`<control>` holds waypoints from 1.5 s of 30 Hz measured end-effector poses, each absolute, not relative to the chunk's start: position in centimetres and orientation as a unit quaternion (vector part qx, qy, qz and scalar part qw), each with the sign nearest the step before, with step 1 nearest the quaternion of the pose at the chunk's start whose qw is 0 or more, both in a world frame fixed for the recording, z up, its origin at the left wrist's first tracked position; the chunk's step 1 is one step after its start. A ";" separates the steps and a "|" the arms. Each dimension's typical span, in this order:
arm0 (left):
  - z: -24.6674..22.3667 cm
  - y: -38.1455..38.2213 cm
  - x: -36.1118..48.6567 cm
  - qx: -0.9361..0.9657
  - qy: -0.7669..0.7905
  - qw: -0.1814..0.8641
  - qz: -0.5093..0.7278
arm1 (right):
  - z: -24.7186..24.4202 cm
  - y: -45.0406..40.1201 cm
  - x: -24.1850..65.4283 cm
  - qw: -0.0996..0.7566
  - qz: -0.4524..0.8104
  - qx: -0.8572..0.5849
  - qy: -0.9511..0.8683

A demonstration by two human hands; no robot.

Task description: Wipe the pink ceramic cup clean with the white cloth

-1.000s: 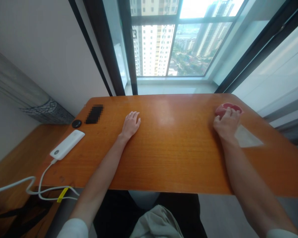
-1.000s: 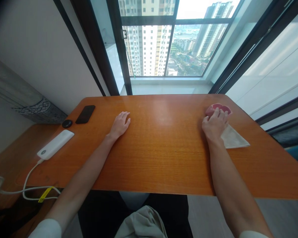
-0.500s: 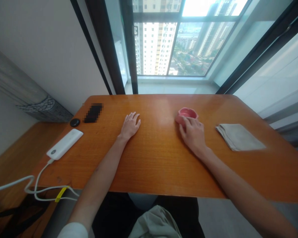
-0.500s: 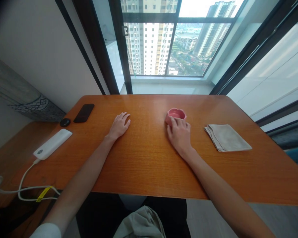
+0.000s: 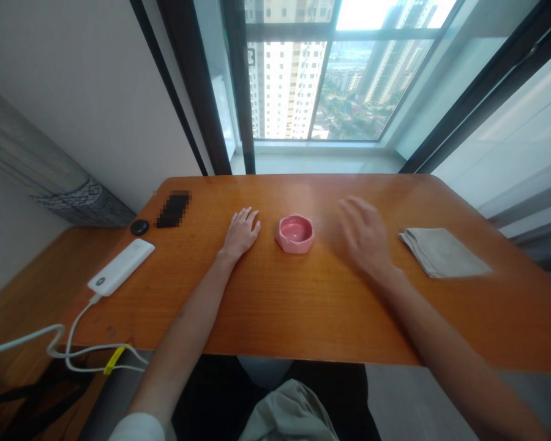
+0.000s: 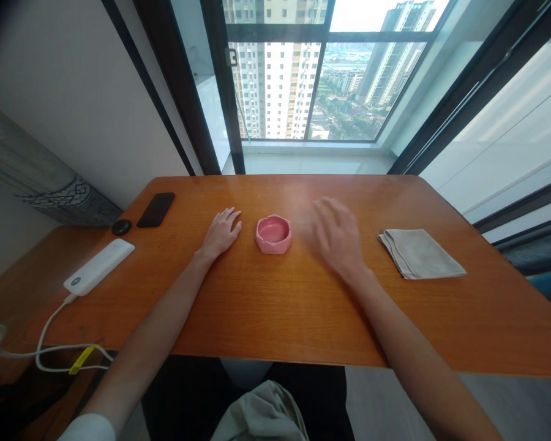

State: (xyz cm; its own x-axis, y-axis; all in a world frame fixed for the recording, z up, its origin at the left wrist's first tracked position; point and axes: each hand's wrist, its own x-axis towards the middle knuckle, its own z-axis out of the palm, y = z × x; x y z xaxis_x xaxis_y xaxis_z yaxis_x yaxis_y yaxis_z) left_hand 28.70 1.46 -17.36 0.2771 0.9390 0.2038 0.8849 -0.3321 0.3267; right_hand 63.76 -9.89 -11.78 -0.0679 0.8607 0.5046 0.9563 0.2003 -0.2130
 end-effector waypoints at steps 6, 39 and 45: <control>-17.5 1.5 28.8 0.797 0.572 0.070 0.182 | -13.4 -10.0 79.9 0.183 -0.019 -0.918 -0.351; -17.7 1.7 28.7 0.800 0.573 0.054 0.170 | -13.0 -9.1 58.9 0.240 -0.103 -0.567 -0.781; -17.7 1.6 28.6 0.800 0.571 0.055 0.173 | -15.9 -4.2 66.0 0.063 0.009 -0.762 -0.644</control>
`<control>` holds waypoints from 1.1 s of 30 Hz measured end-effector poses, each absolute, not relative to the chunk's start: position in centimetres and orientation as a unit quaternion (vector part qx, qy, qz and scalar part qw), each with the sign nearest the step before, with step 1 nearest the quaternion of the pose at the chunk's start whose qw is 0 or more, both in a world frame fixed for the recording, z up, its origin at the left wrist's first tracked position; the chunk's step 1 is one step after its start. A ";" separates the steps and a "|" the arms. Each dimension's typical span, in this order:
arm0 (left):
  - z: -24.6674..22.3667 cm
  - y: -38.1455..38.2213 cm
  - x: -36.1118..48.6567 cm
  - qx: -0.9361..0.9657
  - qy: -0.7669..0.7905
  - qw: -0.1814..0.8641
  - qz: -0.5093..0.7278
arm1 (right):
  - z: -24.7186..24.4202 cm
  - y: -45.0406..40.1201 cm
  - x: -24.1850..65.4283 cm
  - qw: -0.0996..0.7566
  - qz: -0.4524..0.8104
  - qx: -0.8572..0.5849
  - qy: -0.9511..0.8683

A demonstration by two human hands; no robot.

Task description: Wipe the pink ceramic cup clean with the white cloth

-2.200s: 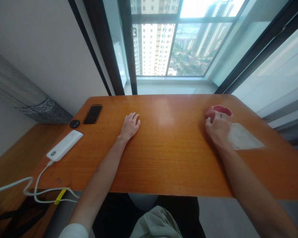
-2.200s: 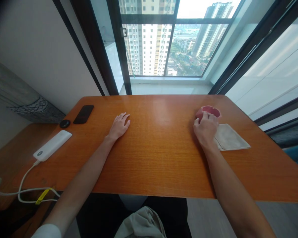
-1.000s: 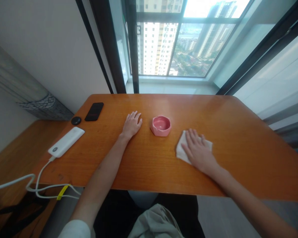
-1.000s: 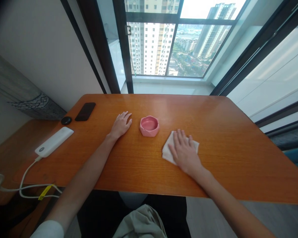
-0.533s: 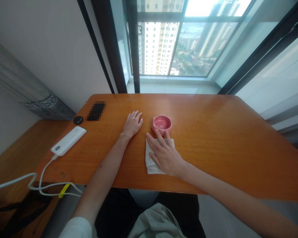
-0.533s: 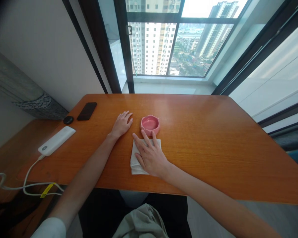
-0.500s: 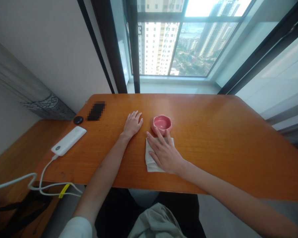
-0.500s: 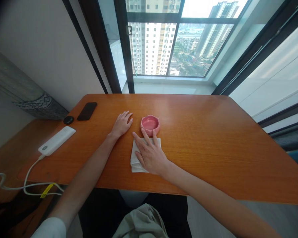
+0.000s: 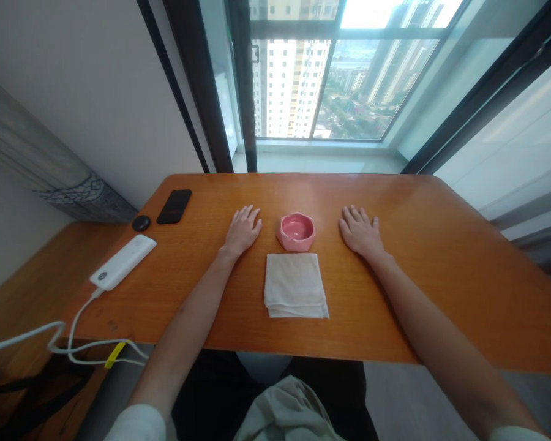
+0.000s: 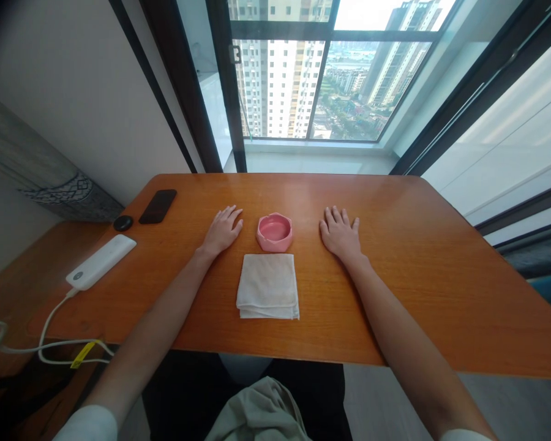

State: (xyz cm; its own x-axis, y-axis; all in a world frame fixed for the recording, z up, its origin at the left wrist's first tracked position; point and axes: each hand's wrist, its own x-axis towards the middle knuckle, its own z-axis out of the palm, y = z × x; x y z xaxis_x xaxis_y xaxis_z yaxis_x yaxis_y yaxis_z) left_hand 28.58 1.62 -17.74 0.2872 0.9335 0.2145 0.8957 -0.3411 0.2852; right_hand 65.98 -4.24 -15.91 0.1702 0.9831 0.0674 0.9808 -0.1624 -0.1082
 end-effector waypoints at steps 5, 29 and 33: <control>-17.7 1.6 28.5 0.801 0.569 0.056 0.177 | -17.0 -4.2 66.2 0.055 0.012 -0.753 -0.656; -17.6 1.4 28.5 0.801 0.569 0.060 0.178 | -16.0 -4.5 66.1 0.112 0.023 -0.749 -0.653; -17.6 1.4 28.5 0.800 0.570 0.059 0.178 | -13.3 -7.8 63.4 0.291 -0.058 -0.690 -0.660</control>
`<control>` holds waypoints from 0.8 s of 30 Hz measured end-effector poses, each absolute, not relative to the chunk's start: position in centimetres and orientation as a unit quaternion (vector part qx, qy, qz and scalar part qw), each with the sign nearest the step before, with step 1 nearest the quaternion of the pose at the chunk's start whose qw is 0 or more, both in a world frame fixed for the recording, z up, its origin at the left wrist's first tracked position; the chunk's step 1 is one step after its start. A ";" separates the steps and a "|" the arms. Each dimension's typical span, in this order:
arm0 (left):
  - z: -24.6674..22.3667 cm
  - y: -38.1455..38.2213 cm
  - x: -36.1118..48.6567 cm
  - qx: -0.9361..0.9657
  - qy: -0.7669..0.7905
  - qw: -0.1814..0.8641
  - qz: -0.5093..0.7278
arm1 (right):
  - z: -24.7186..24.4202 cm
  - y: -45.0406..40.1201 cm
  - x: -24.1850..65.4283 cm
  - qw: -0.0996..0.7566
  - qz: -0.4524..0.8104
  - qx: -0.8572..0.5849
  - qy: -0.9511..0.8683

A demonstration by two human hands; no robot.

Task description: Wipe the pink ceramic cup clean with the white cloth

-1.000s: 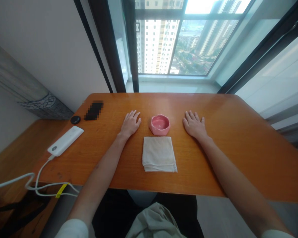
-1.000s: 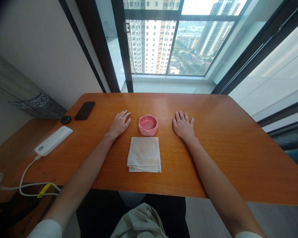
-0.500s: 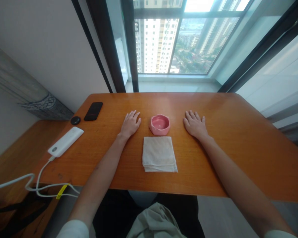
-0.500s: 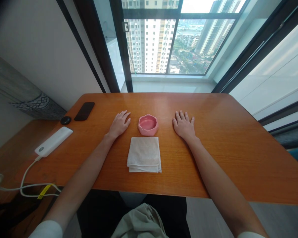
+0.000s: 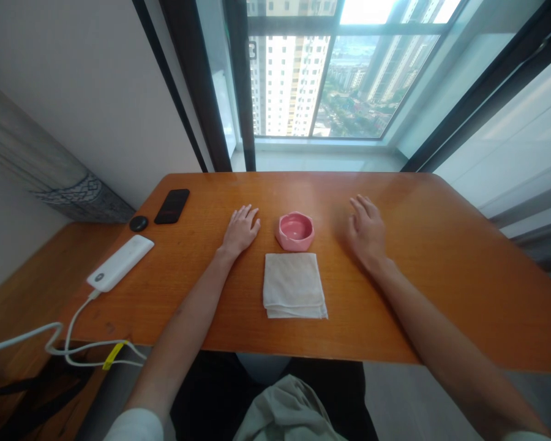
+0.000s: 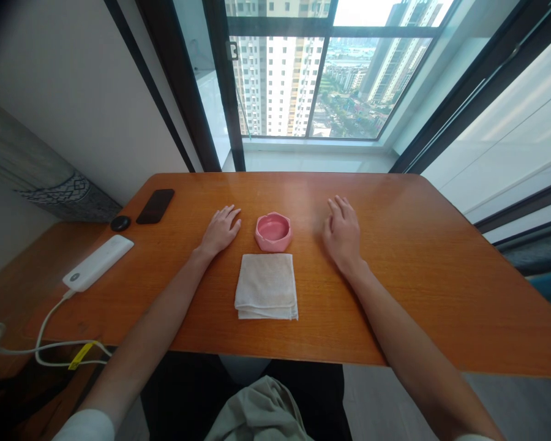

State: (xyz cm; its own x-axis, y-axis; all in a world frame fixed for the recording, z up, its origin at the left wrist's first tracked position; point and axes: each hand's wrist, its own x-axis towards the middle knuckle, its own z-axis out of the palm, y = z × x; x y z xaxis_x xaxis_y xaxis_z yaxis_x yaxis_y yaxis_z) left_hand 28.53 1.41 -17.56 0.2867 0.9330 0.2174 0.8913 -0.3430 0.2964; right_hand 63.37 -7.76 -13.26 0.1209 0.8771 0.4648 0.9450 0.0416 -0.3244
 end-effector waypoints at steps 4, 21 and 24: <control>-17.5 1.4 28.6 0.800 0.571 0.060 0.171 | -12.1 -15.4 56.2 0.298 -0.041 -0.501 -0.812; -17.5 1.4 28.6 0.799 0.571 0.062 0.175 | -9.1 -21.7 55.4 0.356 0.450 -0.554 -0.603; -17.6 1.4 28.6 0.798 0.572 0.065 0.180 | -4.7 -17.2 58.0 0.485 0.359 -0.637 -0.480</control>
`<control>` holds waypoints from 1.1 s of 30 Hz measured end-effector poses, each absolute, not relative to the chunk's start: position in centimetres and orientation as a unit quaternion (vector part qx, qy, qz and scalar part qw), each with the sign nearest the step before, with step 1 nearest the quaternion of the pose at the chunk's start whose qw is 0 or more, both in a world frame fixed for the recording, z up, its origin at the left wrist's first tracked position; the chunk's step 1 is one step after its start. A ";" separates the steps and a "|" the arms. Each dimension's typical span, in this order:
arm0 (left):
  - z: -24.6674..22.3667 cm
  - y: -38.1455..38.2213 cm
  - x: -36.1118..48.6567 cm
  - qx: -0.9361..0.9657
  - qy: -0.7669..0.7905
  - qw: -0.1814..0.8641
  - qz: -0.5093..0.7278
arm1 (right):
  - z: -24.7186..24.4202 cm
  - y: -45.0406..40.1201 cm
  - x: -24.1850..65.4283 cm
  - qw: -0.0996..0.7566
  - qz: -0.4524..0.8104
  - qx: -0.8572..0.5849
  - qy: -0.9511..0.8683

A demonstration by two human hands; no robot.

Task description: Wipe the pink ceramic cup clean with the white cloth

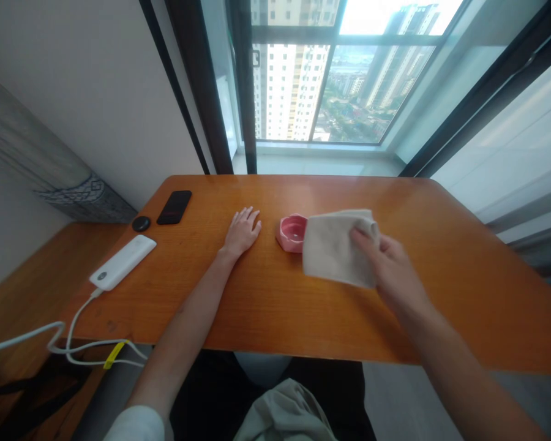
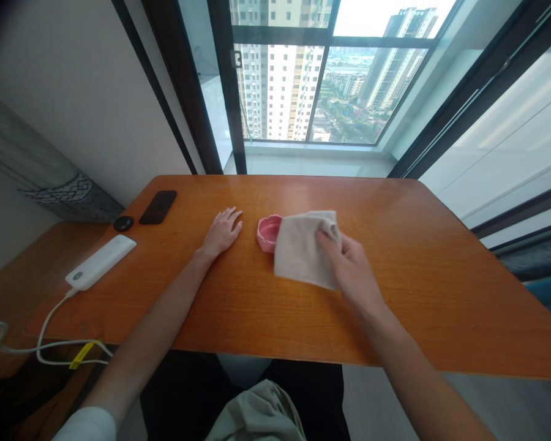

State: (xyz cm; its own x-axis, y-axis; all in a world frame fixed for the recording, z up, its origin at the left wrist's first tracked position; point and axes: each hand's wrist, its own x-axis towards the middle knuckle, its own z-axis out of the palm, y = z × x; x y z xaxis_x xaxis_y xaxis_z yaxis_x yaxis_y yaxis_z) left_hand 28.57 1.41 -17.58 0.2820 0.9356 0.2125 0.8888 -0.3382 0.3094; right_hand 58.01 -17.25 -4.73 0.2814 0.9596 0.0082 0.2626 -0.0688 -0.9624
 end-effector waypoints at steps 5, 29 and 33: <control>-17.6 1.4 28.5 0.798 0.572 0.065 0.178 | -4.2 -12.6 57.7 0.498 -0.037 -0.571 -0.651; -17.4 1.2 28.6 0.797 0.574 0.064 0.176 | -13.2 -8.2 53.2 0.140 -0.072 -0.453 -0.878; -16.8 0.8 28.6 0.801 0.556 0.071 0.211 | -14.1 -8.0 53.4 0.197 -0.064 -0.447 -0.870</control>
